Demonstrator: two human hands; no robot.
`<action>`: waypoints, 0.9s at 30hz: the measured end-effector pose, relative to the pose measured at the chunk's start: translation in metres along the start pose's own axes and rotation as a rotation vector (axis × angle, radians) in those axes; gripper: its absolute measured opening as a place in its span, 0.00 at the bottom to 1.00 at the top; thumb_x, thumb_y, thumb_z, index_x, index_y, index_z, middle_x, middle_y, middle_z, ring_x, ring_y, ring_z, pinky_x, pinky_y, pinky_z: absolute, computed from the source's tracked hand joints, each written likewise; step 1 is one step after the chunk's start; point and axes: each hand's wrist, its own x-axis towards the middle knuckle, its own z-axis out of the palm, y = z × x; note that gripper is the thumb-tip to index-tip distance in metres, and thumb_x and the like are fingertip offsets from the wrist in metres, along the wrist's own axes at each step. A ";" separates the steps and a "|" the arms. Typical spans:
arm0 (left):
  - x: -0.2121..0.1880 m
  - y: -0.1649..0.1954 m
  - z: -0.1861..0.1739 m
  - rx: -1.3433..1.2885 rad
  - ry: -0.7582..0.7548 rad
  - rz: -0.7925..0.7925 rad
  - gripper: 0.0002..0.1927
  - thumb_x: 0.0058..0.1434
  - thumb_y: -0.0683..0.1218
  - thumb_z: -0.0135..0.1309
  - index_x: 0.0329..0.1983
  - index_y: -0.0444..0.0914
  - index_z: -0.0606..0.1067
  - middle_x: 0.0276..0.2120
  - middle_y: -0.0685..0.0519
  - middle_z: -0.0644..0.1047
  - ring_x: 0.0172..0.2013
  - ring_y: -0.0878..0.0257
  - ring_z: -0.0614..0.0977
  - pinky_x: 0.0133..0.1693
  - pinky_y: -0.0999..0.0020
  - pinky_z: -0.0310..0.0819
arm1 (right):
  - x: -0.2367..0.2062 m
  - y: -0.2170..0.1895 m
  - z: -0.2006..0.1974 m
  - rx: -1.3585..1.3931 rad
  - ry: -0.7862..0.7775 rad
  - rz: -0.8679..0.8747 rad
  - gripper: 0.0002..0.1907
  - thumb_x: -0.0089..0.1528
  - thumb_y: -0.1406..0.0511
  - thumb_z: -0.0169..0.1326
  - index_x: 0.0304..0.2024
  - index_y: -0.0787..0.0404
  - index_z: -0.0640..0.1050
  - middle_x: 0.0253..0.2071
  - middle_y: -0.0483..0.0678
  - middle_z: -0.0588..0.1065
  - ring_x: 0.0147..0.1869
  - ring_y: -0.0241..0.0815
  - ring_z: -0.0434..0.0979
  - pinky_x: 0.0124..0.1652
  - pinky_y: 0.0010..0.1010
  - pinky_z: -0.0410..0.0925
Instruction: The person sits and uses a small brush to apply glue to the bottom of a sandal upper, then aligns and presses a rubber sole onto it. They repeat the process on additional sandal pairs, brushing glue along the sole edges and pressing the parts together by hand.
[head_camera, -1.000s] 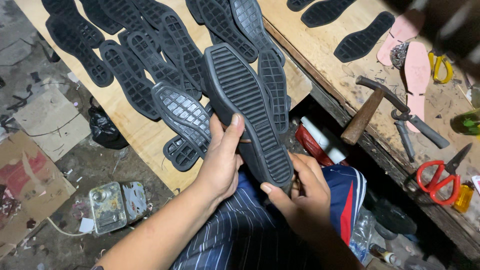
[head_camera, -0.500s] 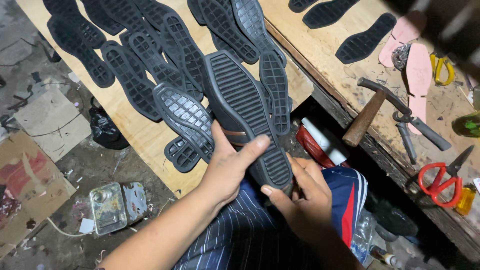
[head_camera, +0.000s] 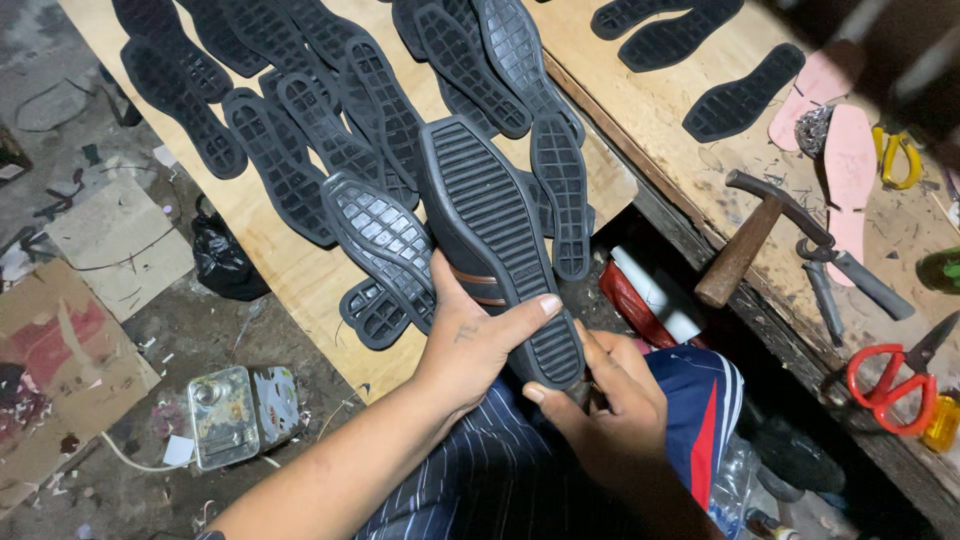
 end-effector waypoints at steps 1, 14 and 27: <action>0.000 0.000 -0.001 0.014 0.005 -0.003 0.46 0.51 0.39 0.66 0.65 0.35 0.50 0.52 0.46 0.71 0.51 0.60 0.78 0.51 0.63 0.79 | 0.000 0.000 0.000 0.003 -0.012 0.034 0.38 0.49 0.69 0.71 0.62 0.65 0.75 0.49 0.49 0.76 0.44 0.34 0.77 0.41 0.23 0.72; 0.007 0.003 -0.014 -0.306 -0.218 -0.109 0.40 0.52 0.41 0.64 0.65 0.38 0.57 0.49 0.49 0.72 0.50 0.60 0.77 0.52 0.59 0.77 | -0.011 0.002 0.004 0.017 0.037 -0.157 0.40 0.50 0.66 0.72 0.62 0.66 0.70 0.55 0.57 0.71 0.52 0.45 0.76 0.48 0.31 0.72; 0.010 0.006 -0.017 -0.370 -0.222 -0.132 0.36 0.55 0.44 0.63 0.65 0.39 0.61 0.49 0.52 0.72 0.49 0.62 0.76 0.51 0.62 0.75 | -0.017 0.007 0.007 0.190 0.058 -0.083 0.35 0.54 0.69 0.70 0.61 0.68 0.69 0.61 0.58 0.69 0.53 0.37 0.76 0.45 0.25 0.76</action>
